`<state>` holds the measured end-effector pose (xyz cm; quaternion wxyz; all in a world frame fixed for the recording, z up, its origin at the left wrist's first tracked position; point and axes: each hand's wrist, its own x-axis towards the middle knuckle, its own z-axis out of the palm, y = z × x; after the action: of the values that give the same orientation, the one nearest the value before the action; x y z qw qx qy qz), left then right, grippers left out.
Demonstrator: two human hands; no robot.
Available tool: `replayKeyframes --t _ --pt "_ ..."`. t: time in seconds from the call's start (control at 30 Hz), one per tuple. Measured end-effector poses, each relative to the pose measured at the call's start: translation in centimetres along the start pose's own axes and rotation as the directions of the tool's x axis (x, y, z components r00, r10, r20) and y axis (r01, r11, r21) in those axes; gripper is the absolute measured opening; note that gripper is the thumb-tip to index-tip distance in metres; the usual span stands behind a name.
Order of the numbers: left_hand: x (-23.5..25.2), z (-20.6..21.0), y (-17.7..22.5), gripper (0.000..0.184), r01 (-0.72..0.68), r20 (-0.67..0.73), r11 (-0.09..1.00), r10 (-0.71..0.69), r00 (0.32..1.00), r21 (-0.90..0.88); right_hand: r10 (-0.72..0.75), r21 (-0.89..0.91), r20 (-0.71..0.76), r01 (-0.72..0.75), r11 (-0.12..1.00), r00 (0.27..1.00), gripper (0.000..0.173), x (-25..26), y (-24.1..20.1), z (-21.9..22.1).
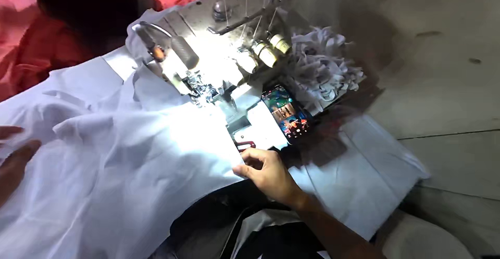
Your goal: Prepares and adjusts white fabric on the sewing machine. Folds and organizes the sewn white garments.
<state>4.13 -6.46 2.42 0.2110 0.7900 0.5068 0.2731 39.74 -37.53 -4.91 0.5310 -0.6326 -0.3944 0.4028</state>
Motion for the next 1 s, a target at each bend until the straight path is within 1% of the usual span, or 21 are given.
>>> replayKeyframes --t 0.03,0.07,0.1,0.13,0.17,0.2,0.23,0.27,0.3,0.33,0.37,0.4,0.43,0.47,0.5,0.57,0.6,0.63,0.7,0.87,1.0 --pt "-2.2 0.5 0.8 0.026 -0.176 0.068 0.972 0.188 0.980 -0.154 0.007 -0.010 0.000 -0.007 1.000 1.000 0.016 -0.1 0.0 -0.2" --pt "-3.8 1.0 0.5 0.025 -0.353 0.180 0.856 0.442 0.879 -0.378 0.011 -0.018 0.002 -0.011 1.000 1.000 0.016 -0.3 0.1 -0.3" --pt "-5.6 2.5 2.0 0.028 -0.381 0.240 0.684 0.630 0.739 -0.622 0.010 -0.023 0.004 -0.010 1.000 1.000 0.017 -0.3 0.1 -0.3" --pt "-9.4 5.0 6.5 0.022 -0.236 0.217 0.592 0.592 0.776 -0.770 0.009 -0.029 0.009 -0.008 1.000 1.000 0.017 -0.4 0.0 -0.4" --pt "-13.0 7.2 10.4 0.023 -0.080 0.267 0.524 0.553 0.789 -0.848 0.003 -0.035 0.014 -0.002 0.999 1.000 0.017 -0.4 -0.1 -0.3" --pt "-15.9 9.4 12.6 0.029 0.062 0.340 0.469 0.537 0.772 -0.881 -0.004 -0.047 0.020 0.005 0.999 1.000 0.017 -0.4 -0.3 -0.4" --pt "-18.2 11.8 13.5 0.036 0.147 0.400 0.453 0.534 0.745 -0.879 -0.013 -0.062 0.028 0.015 0.998 1.000 0.017 -0.4 -0.4 -0.4" --pt "-19.9 14.3 13.7 0.044 0.214 0.448 0.451 0.513 0.732 -0.867 -0.025 -0.076 0.038 0.027 0.997 0.999 0.016 -0.4 -0.5 -0.5" --pt "-21.3 16.5 13.8 0.050 0.296 0.484 0.427 0.446 0.753 -0.854 -0.036 -0.090 0.052 0.040 0.995 0.998 0.016 -0.4 -0.6 -0.5" --pt "-22.4 18.3 14.2 0.054 0.387 0.511 0.375 0.332 0.793 -0.843 -0.042 -0.097 0.071 0.049 0.994 0.997 0.015 -0.3 -0.7 -0.7" --pt "-23.1 19.6 14.8 0.056 0.465 0.526 0.284 0.198 0.827 -0.839 -0.047 -0.093 0.088 0.055 0.994 0.995 0.015 -0.2 -0.7 -0.8" --pt "-23.5 20.4 15.5 0.054 0.508 0.526 0.168 0.080 0.847 -0.845 -0.057 -0.078 0.099 0.065 0.995 0.993 0.015 -0.2 -0.7 -0.9" --pt "-23.5 20.9 16.3 0.054 0.508 0.510 0.084 0.001 0.860 -0.857 -0.066 -0.058 0.105 0.073 0.996 0.992 0.014 -0.3 -0.7 -0.9" --pt "-23.3 21.1 17.0 0.054 0.488 0.486 0.059 -0.043 0.873 -0.871 -0.069 -0.045 0.103 0.074 0.996 0.992 0.014 -0.3 -0.7 -1.0" --pt "-23.0 21.2 17.7 0.051 0.468 0.463 0.058 -0.087 0.882 -0.882 -0.069 -0.036 0.093 0.073 0.997 0.993 0.014 -0.4 -0.7 -1.1" --pt "-22.4 21.2 19.2 0.049 0.414 0.383 0.094 -0.237 0.893 -0.906 -0.068 -0.021 0.079 0.070 0.997 0.995 0.014 -0.6 -0.7 -1.2" --pt "-22.0 21.3 19.8 0.054 0.383 0.330 0.125 -0.313 0.891 -0.915 -0.071 -0.015 0.071 0.072 0.997 0.995 0.014 -0.7 -0.7 -1.2" --pt "-21.6 21.6 20.2 0.057 0.353 0.285 0.129 -0.373 0.883 -0.927 -0.075 -0.010 0.066 0.076 0.997 0.995 0.014 -0.7 -0.6 -1.2" --pt "-20.8 22.2 20.6 0.052 0.289 0.212 0.105 -0.457 0.864 -0.952 -0.075 -0.009 0.059 0.076 0.997 0.995 0.013 -0.9 -0.5 -1.2" --pt "-20.7 23.1 21.1 0.050 0.194 0.119 0.103 -0.495 0.861 -0.976 -0.044 -0.039 0.050 0.046 0.998 0.998 0.016 -1.4 -0.5 -1.4" --pt "-20.6 23.4 21.6 0.048 0.177 0.097 0.107 -0.519 0.850 -0.978 -0.042 -0.064 0.049 0.045 0.997 0.998 0.021 -1.4 -0.1 -1.4"
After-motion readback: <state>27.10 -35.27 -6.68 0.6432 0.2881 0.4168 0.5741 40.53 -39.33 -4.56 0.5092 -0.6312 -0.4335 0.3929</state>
